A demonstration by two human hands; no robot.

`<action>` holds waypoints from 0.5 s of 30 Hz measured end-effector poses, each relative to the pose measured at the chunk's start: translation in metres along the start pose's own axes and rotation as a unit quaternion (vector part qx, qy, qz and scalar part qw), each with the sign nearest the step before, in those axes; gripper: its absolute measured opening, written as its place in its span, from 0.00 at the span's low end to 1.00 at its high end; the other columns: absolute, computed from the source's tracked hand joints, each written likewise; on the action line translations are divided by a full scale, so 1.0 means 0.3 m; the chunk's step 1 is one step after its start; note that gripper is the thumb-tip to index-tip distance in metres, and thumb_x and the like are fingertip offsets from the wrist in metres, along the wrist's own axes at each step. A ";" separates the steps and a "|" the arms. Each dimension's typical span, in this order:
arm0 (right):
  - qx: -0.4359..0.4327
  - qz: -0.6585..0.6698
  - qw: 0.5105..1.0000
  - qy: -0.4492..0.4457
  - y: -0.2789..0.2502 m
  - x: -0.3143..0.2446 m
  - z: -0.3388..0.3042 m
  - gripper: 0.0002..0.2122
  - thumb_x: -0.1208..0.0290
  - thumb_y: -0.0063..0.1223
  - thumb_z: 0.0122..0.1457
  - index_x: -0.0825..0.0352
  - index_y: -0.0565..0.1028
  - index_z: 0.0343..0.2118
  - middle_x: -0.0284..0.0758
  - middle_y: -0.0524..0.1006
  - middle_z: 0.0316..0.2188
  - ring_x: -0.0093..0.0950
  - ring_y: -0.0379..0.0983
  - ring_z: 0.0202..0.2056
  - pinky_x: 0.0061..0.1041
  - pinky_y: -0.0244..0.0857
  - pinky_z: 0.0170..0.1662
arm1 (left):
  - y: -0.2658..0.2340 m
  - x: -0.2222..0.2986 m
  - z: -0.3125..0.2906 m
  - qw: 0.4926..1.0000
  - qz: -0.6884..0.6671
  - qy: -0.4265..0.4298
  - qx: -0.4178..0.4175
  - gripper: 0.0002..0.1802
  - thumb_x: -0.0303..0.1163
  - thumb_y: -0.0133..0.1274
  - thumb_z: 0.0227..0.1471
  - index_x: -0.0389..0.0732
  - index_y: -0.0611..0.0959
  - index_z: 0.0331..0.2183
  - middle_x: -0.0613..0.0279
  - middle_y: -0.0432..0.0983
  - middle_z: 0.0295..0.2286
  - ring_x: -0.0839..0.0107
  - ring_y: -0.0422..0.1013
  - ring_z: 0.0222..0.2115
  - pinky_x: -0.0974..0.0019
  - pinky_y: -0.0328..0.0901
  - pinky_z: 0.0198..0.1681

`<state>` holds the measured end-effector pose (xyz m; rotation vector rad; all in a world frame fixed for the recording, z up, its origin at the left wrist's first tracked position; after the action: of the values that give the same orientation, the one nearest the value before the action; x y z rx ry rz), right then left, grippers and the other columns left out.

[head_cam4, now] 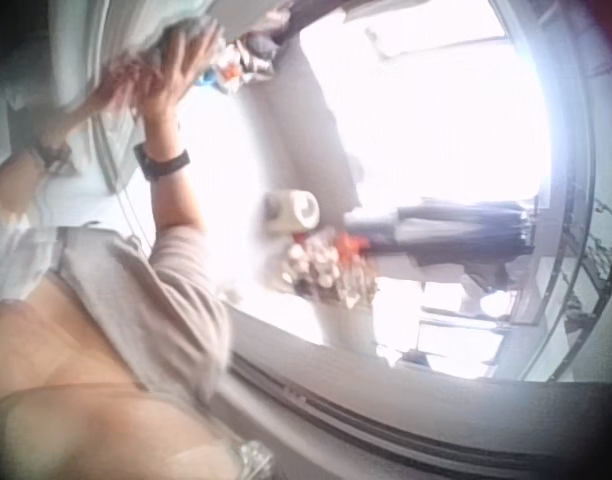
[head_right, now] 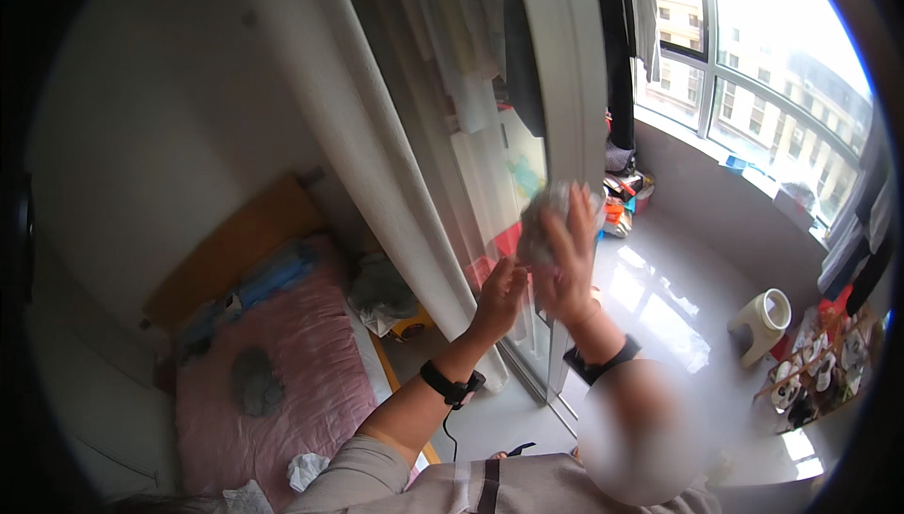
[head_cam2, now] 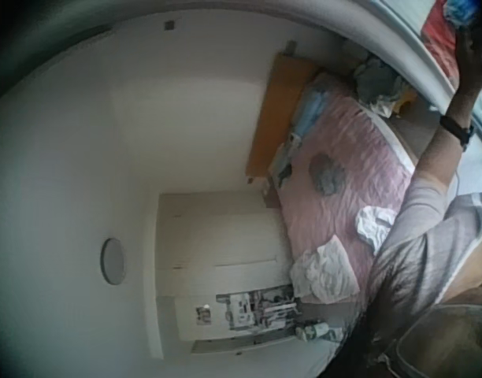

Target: The person wipes a window frame and sill with a cloth, then rinses and wrings the cloth in a bucket of water. They proceed to wipe a wardrobe door and a sliding glass door, moving between surfaces while handling the cloth and bucket.

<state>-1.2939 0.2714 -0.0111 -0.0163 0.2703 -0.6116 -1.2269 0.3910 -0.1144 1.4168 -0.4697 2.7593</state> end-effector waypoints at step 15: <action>-0.123 -0.178 0.976 0.027 0.105 0.053 -0.365 0.21 0.76 0.49 0.54 0.66 0.68 0.53 0.50 0.46 0.64 0.57 0.42 0.64 0.55 0.38 0.64 | 0.025 -0.011 -0.053 0.998 -0.036 0.003 -0.059 0.37 0.17 0.45 0.53 0.43 0.55 0.63 0.43 0.62 0.54 0.50 0.65 0.52 0.61 0.65 0.51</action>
<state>-1.2917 0.2952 -0.1235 -0.2914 0.3986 -0.9324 -1.2387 0.3886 -0.1277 1.3702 -0.5604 2.6323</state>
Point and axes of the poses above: each hand's wrist, its own z-axis towards the middle knuckle, its own y-axis out of the palm, x = y × z, the point moved 10 cm from there along z, towards the middle knuckle
